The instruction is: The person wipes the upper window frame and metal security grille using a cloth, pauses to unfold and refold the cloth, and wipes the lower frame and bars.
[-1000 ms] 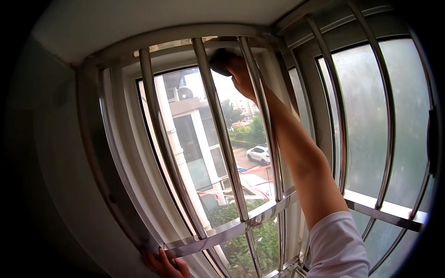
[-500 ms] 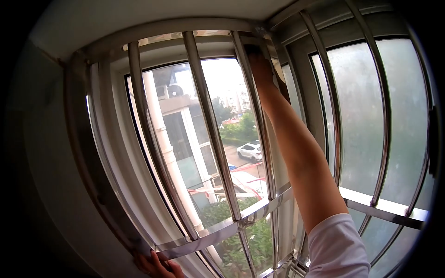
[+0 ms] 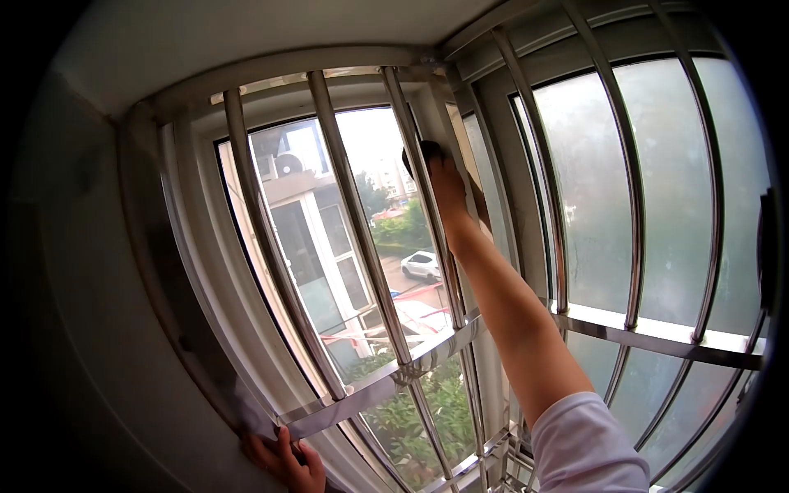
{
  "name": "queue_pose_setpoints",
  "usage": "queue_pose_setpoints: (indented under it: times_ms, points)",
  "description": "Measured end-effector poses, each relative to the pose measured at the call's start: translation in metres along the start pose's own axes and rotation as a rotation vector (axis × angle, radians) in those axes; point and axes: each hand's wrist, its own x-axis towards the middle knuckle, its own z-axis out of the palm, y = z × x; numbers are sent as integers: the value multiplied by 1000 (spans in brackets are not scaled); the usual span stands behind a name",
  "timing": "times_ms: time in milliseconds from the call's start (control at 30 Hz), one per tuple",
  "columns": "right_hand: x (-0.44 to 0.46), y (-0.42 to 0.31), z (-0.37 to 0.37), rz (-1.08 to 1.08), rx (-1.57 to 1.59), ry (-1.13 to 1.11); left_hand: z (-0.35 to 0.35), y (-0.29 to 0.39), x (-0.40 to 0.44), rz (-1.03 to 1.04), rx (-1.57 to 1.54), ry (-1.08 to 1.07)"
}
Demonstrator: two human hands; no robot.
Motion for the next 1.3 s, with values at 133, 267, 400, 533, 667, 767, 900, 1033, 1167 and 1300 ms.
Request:
queue_pose_setpoints:
  times_ms: [133, 267, 400, 533, 667, 767, 900, 1033, 1167, 1300]
  points:
    - [-36, 1, -7, -3, -8, -89, -1, -5, -22, -33, 55, -99]
    - [-74, 2, -10, 30, 31, -172, -4, -1, -14, -14, 28, -93]
    - [-52, 4, -9, -56, -40, -196, -8, 2, -4, 3, 19, -102]
    - [21, 4, -6, -166, -238, -48, 7, -13, -10, 62, 114, -35]
    - [85, 17, 18, -261, -545, 143, 3, -11, -6, 75, 173, -61]
    - [113, 13, 21, -148, -307, 41, 5, -14, -10, 34, 128, -63]
    - [121, 16, 43, -165, -187, 273, 2, -16, -11, 19, 115, -87]
    - [129, 31, 78, -99, 747, 269, 2, -6, -5, 7, 77, -50]
    - [92, 20, 21, -156, -10, 111, 5, -12, -9, 32, 86, -39]
    - [52, 7, -29, -359, -816, -17, 0, -8, -7, 44, 115, -85]
